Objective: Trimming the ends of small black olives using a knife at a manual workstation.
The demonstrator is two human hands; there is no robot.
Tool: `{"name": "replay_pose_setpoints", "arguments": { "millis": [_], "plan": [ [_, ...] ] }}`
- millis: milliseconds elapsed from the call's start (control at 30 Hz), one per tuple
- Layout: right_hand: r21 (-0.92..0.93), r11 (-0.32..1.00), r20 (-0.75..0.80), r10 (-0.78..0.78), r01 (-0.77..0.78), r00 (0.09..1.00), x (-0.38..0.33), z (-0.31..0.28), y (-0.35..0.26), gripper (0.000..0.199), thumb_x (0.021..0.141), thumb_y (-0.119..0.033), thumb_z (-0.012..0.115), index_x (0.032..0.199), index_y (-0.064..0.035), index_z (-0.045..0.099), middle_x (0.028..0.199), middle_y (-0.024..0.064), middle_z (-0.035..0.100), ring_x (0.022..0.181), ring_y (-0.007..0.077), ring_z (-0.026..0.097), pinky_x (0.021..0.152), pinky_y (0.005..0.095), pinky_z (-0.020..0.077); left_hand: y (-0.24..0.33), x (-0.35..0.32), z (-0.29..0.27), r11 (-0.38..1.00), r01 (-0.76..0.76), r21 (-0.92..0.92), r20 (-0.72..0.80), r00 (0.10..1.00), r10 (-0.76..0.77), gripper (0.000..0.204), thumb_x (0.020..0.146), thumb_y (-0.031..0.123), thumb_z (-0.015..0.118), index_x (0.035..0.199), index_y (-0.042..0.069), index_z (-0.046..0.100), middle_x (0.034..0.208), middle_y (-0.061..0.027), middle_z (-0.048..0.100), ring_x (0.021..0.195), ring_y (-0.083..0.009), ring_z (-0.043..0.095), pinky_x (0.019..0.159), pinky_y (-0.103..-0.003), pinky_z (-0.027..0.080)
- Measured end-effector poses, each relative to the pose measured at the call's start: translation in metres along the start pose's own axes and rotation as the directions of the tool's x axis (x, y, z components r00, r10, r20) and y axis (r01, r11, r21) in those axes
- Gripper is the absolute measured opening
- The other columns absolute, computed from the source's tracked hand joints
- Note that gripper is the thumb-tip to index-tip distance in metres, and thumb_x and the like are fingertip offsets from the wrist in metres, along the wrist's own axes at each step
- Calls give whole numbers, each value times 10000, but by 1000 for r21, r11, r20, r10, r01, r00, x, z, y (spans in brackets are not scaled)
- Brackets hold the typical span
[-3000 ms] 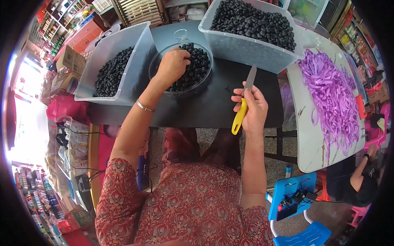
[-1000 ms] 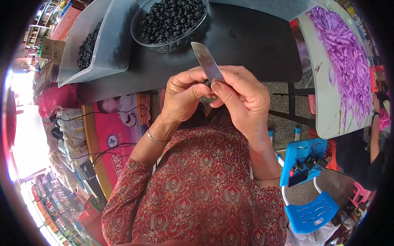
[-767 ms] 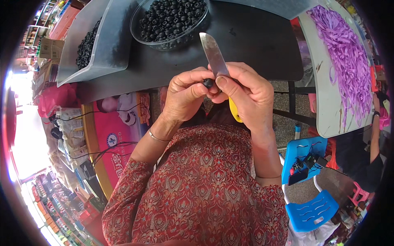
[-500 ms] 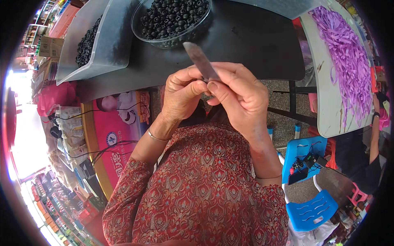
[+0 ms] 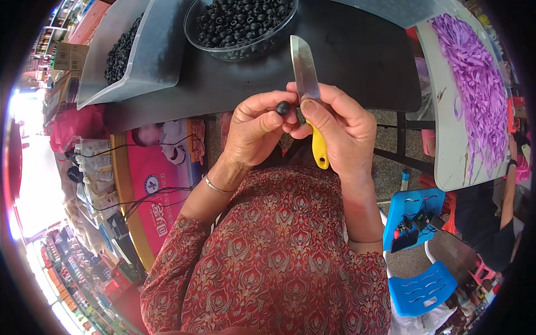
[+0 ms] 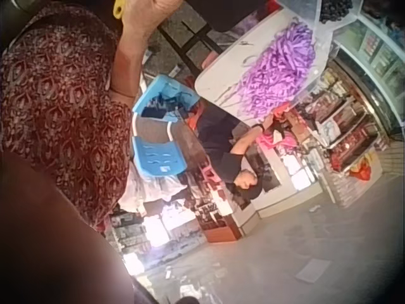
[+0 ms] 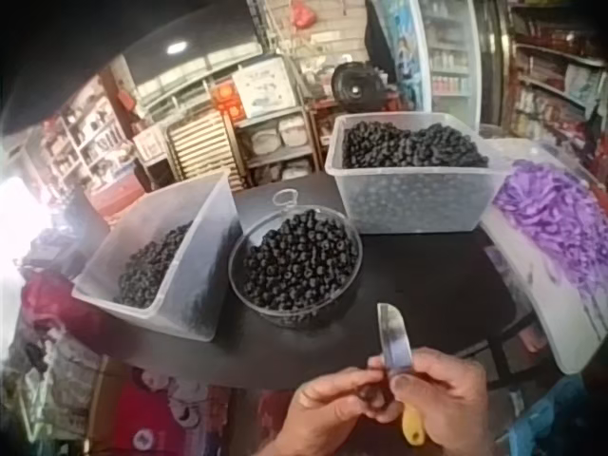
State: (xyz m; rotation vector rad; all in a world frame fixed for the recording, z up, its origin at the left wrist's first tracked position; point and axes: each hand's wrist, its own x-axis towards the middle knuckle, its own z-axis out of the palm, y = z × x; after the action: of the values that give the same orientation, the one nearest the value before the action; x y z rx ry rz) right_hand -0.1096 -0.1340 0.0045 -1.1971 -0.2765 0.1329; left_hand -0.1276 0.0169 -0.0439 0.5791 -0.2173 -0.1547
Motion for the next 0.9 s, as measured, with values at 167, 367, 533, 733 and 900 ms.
{"name": "replay_pose_setpoints", "arguments": {
  "millis": [167, 367, 533, 733, 900],
  "plan": [
    [-41, 999, 33, -24, 26, 999, -1, -1, -4, 206, 890, 23, 556, 1085, 71, 606, 1057, 145, 623, 774, 140, 640, 623, 223, 567, 2, 0, 1, 1000, 4, 18, 19, 1000, -5, 293, 844, 14, 625, 1131, -41, 607, 945, -106, 629, 837, -170, 608, 777, -294, 517],
    [-229, 965, 63, -112, 124, 992, -8, 11, -8, 213, 863, 67, 569, 1069, 62, 623, 1094, 133, 596, 780, 127, 637, 615, 210, 562, 2, -3, 3, 997, -26, 72, -48, 998, 29, 267, 834, -30, 617, 1101, -28, 624, 942, -92, 618, 805, -154, 612, 730, -262, 528],
    [-318, 929, 62, -177, 188, 982, -8, 7, -1, 193, 857, 65, 578, 1043, 66, 630, 1018, 118, 615, 757, 107, 640, 603, 193, 547, 0, -2, 6, 956, -99, 276, -52, 992, 118, 254, 824, -60, 615, 1075, -28, 633, 911, -72, 607, 776, -133, 598, 699, -242, 521],
    [-281, 951, 68, -113, 127, 991, -1, -4, -2, 175, 860, 70, 572, 1025, 73, 630, 998, 117, 619, 748, 109, 641, 622, 194, 543, -2, 0, 7, 954, -74, 289, -50, 994, 92, 248, 822, -78, 606, 1064, -32, 638, 902, -66, 602, 771, -121, 589, 720, -233, 514],
    [-261, 957, 53, -117, 127, 992, -6, 2, -7, 197, 858, 68, 570, 1047, 64, 626, 1009, 129, 623, 754, 126, 637, 633, 202, 546, -1, -3, 9, 957, -75, 282, -70, 993, 98, 257, 817, -87, 603, 1065, -28, 639, 895, -64, 600, 776, -120, 589, 740, -238, 513]
  ]
}}
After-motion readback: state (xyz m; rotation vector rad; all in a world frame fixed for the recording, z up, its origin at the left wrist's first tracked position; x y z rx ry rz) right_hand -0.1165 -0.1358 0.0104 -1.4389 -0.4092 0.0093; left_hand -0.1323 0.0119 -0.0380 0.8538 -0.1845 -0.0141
